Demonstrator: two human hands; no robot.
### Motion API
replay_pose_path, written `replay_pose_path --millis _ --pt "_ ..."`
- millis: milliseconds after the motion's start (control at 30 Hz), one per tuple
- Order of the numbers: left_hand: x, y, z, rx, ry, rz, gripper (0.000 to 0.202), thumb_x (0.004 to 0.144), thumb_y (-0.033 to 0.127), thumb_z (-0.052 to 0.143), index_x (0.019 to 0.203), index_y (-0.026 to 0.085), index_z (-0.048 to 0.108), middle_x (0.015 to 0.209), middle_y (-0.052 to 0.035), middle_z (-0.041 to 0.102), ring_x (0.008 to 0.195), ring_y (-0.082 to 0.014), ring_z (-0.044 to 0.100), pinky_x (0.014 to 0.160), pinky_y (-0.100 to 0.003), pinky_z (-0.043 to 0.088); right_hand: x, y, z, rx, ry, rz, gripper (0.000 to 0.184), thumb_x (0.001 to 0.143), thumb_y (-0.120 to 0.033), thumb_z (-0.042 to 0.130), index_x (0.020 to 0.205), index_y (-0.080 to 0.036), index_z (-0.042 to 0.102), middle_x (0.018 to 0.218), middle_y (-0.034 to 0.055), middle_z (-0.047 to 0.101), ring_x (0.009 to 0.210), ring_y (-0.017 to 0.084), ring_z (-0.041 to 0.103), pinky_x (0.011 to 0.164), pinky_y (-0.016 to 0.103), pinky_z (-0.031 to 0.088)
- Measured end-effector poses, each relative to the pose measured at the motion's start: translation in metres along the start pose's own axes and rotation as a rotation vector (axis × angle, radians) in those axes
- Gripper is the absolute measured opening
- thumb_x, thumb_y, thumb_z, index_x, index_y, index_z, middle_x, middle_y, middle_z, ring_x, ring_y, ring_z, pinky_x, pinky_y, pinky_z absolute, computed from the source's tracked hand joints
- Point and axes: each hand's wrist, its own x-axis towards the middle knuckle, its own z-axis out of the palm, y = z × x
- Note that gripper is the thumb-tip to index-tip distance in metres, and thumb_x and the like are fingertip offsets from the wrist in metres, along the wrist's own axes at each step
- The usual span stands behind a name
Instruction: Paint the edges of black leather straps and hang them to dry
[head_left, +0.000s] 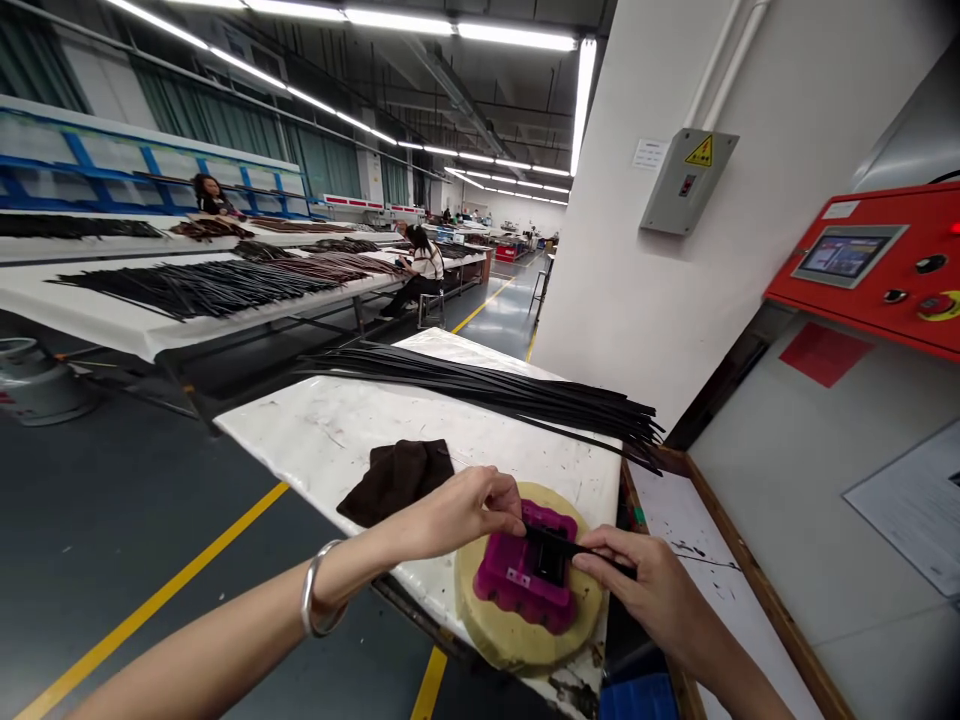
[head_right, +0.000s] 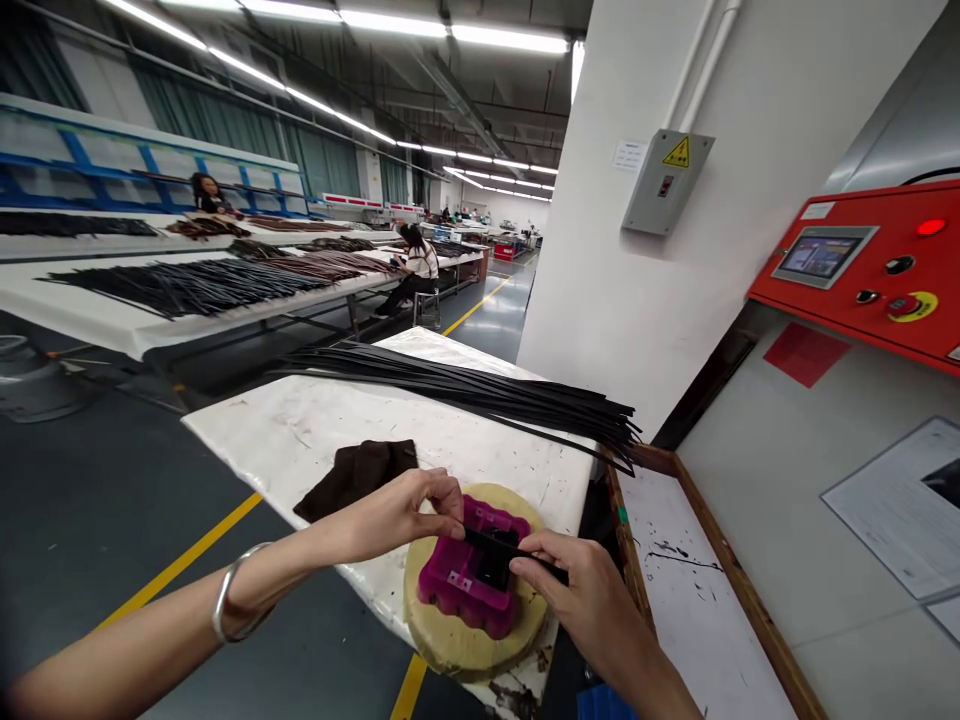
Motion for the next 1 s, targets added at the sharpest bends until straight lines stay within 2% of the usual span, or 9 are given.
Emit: replay_pose_path --millis 133,267,333,600,1000 --pt "0.002 -0.005 0.011 0.086 0.069 0.081 0.021 0.090 0.036 0.066 0.081 0.017 0.062 0.091 -0.0022 0.059 0.088 -0.0179 0.054 0.077 -0.027 0.042 0.000 0.001 0.008 -0.039 0.080 -0.051 0.027 0.097 -0.044 0.053 0.090 -0.022 0.067 0.092 0.0022 0.070 0.087 0.019 0.064 0.075 0.026 0.044" --pt "0.001 -0.012 0.014 0.163 0.049 0.261 0.016 0.097 0.029 0.055 0.085 0.018 0.058 0.094 -0.0038 0.058 0.099 -0.0202 0.048 0.086 -0.030 0.041 -0.003 0.005 0.013 -0.129 0.132 -0.072 0.027 0.100 -0.041 0.049 0.092 -0.022 0.066 0.093 0.0028 0.070 0.088 0.020 0.064 0.076 0.028 0.044" --pt "0.000 -0.014 0.016 0.215 0.051 0.301 0.016 0.098 0.027 0.053 0.086 0.018 0.059 0.097 -0.0053 0.057 0.099 -0.0213 0.046 0.087 -0.032 0.041 -0.006 0.009 0.016 -0.166 0.142 -0.084 0.026 0.101 -0.039 0.047 0.091 -0.022 0.065 0.092 0.0029 0.069 0.086 0.020 0.065 0.074 0.028 0.044" --pt "-0.002 -0.018 0.024 0.299 0.072 0.307 0.017 0.099 0.024 0.051 0.084 0.018 0.058 0.099 -0.0065 0.055 0.097 -0.0222 0.043 0.084 -0.034 0.040 -0.009 0.017 0.026 -0.243 0.174 -0.115 0.028 0.102 -0.038 0.043 0.091 -0.022 0.064 0.088 0.0042 0.069 0.083 0.020 0.066 0.068 0.028 0.045" --pt "-0.002 -0.015 0.026 0.286 0.089 0.313 0.015 0.097 0.023 0.054 0.084 0.018 0.060 0.101 -0.0065 0.056 0.099 -0.0225 0.043 0.085 -0.034 0.040 -0.013 0.017 0.021 -0.279 0.189 -0.146 0.023 0.102 -0.033 0.045 0.093 -0.023 0.063 0.088 0.0030 0.068 0.082 0.019 0.066 0.068 0.027 0.044"
